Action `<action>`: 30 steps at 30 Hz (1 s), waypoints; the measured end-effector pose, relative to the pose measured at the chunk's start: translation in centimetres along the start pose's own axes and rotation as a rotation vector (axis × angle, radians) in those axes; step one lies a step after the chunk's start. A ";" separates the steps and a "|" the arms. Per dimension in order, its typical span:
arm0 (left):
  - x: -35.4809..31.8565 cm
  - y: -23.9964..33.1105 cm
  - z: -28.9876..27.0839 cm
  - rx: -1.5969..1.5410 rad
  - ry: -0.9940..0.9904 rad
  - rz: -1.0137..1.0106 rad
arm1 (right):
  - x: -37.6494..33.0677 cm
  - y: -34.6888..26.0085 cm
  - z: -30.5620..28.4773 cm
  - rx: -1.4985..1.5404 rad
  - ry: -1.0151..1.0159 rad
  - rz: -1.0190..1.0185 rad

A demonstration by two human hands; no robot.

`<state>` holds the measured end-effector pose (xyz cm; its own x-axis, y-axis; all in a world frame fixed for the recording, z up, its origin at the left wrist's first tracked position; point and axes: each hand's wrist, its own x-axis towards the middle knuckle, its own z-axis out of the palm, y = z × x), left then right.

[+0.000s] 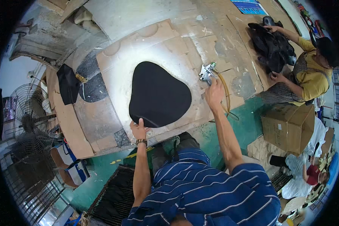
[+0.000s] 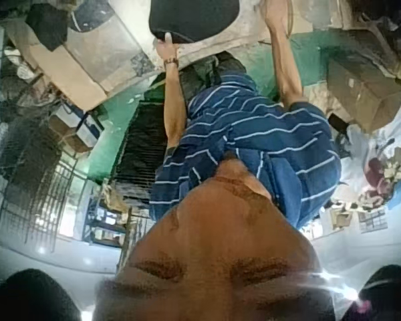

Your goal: Applying adhesive to fabric seat covers using a spray gun and placing them on a wire drying rack.

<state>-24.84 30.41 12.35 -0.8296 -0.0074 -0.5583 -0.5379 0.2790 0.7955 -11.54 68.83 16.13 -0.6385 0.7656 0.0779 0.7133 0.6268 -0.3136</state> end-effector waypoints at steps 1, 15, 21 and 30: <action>-0.6 -0.6 -0.5 0.028 0.022 0.030 | 1.0 0.7 0.0 -0.060 -0.070 -0.003; -7.9 -16.9 -13.8 -0.109 -0.036 -0.121 | 3.7 3.5 -2.5 0.076 -0.080 0.096; -12.8 -25.7 -17.0 0.688 0.020 -0.343 | -10.2 9.1 -13.0 0.445 -0.198 0.092; -24.9 -15.8 -39.0 0.646 1.368 0.351 | -20.8 0.0 -19.8 0.380 -0.359 -0.207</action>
<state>-1.55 -11.29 22.84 -0.5889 -0.5951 0.5468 -0.4392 0.8036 0.4016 7.46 55.76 33.22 -0.8598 0.4933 -0.1317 0.4506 0.6118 -0.6502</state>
